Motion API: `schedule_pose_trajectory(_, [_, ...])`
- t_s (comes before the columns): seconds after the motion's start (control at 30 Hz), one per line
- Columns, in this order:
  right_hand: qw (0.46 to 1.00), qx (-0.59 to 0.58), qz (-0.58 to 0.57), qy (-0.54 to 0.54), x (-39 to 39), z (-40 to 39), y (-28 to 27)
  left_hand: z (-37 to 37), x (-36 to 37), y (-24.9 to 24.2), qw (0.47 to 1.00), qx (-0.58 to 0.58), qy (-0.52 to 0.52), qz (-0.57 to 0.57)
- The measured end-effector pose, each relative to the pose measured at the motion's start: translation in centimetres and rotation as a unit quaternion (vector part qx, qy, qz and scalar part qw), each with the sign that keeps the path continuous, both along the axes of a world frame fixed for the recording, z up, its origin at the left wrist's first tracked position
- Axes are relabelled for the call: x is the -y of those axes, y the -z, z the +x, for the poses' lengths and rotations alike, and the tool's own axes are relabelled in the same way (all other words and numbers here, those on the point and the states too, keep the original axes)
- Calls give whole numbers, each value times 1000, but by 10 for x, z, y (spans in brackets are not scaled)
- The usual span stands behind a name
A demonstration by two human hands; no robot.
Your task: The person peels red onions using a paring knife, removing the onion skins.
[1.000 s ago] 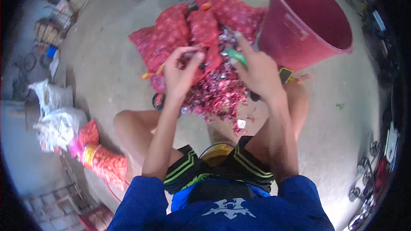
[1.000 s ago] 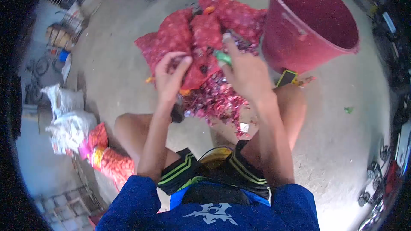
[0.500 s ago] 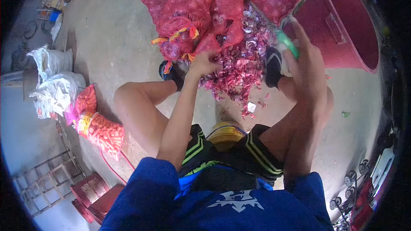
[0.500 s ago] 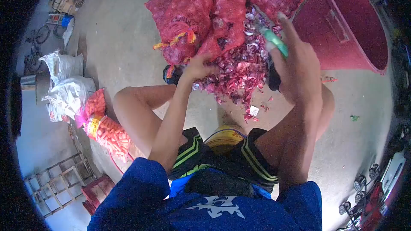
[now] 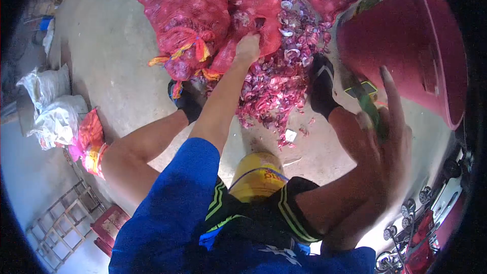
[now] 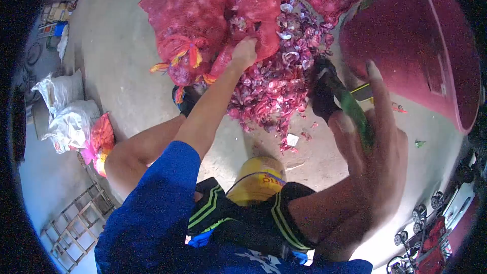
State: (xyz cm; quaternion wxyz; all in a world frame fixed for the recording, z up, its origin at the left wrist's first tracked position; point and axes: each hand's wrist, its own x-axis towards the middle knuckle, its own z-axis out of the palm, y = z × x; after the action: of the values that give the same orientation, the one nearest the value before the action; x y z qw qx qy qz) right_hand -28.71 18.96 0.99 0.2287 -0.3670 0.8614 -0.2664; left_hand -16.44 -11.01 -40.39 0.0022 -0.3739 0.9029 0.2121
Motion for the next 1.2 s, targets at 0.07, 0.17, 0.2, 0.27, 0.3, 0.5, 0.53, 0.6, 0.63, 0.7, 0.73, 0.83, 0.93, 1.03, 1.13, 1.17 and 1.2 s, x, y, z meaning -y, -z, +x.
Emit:
schedule_pose_trajectory(0.07, [990, -3, 128, 63, 3, -5, -4, -6, 18, 26, 994, 49, 81, -53])
schedule_pose_trajectory(0.17, [982, -16, 173, 73, -2, -16, 4, -5, 30, 40, 972, 31, 117, -202])
schedule_pose_trajectory(0.2, [981, -20, 172, 87, -3, -17, 5, -3, 33, 31, 978, 76, 109, -163])
schedule_pose_trajectory(0.27, [964, -13, 233, 128, 4, -18, 5, 10, 31, 27, 979, 125, 105, -122])
schedule_pose_trajectory(0.3, [972, -39, 200, 114, -7, -19, 14, 18, 30, 27, 980, 133, 73, -129])
schedule_pose_trajectory(0.5, [979, -24, 179, 90, -19, -21, 14, 36, 20, 27, 968, 179, 35, -174])
schedule_pose_trajectory(0.53, [976, -38, 208, 58, -20, -24, 13, 33, 26, 28, 969, 213, 21, -125])
schedule_pose_trajectory(0.6, [979, -4, 195, 55, -17, -23, 6, 29, 30, 31, 968, 240, 8, -79])
schedule_pose_trajectory(0.63, [981, 35, 183, 53, -16, -22, 4, 35, 23, 25, 959, 262, 39, -104])
schedule_pose_trajectory(0.7, [994, 20, 99, 37, -30, -19, 18, 39, 27, 19, 926, 298, 105, -205])
schedule_pose_trajectory(0.73, [999, 11, 36, 9, -34, -19, 23, 43, 27, 28, 899, 318, 139, -266])
schedule_pose_trajectory(0.83, [993, 36, 113, 27, -22, -18, 11, 49, 40, 44, 898, 347, 180, -200])
schedule_pose_trajectory(0.93, [994, 10, 108, 5, -23, -17, 6, 61, 35, 73, 942, 257, 108, -189])
schedule_pose_trajectory(1.03, [994, -11, 108, -2, -10, -17, -4, 39, 24, 51, 952, 256, 20, -167])
schedule_pose_trajectory(1.13, [997, 4, 78, 2, -16, -7, -2, 30, -6, -34, 972, 217, 88, -25])
schedule_pose_trajectory(1.17, [1000, -6, 17, 4, -17, -4, 1, 35, -7, -61, 991, 53, 114, 40])
schedule_pose_trajectory(1.2, [1000, -8, 9, 6, -14, -5, 2, 41, -9, -86, 978, -115, 139, 101])
